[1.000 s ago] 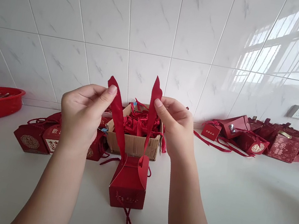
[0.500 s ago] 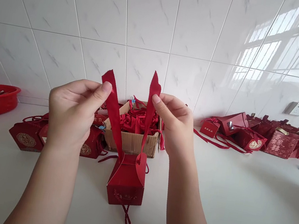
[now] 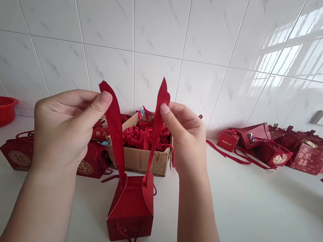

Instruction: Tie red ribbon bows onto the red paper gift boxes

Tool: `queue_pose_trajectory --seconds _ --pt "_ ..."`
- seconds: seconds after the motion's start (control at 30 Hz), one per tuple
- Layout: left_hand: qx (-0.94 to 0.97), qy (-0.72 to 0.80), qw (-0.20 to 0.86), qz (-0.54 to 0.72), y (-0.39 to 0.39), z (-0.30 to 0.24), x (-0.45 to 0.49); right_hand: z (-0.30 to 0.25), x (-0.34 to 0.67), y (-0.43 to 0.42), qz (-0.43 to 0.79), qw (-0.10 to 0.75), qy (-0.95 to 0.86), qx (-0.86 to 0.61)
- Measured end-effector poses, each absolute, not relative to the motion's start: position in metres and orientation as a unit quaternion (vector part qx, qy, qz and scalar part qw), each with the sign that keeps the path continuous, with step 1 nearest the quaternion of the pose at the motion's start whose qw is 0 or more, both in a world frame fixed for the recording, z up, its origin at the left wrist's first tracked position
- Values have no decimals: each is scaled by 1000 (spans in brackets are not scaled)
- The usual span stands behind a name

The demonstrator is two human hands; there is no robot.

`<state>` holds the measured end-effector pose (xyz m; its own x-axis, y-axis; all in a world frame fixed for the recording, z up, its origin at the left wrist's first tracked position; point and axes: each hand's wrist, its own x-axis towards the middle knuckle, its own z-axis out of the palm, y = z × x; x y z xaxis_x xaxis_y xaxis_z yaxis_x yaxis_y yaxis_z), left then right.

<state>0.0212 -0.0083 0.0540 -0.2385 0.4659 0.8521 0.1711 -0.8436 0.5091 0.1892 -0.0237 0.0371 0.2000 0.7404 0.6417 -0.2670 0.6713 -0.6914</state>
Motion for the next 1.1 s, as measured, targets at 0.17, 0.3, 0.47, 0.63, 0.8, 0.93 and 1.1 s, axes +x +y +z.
queue_pose_trajectory --seconds 0.17,0.3,0.47,0.63,0.8,0.93,1.1 --pt "602 268 78 748 -5 53 20 36 191 -22 330 744 -535 -228" --pt "600 268 55 752 -3 52 16 35 192 -23 303 750 -533 -248" --pt "589 272 65 758 1 52 11 33 195 -22 286 759 -516 -276" --pt "591 260 73 761 5 51 10 31 201 -19 254 776 -500 -287" --pt "603 259 61 752 7 50 10 32 203 -18 244 775 -508 -288" --pt "606 245 81 752 10 49 12 31 200 -17 256 770 -507 -291" --pt "603 261 86 749 13 47 14 31 196 -16 270 762 -516 -283"
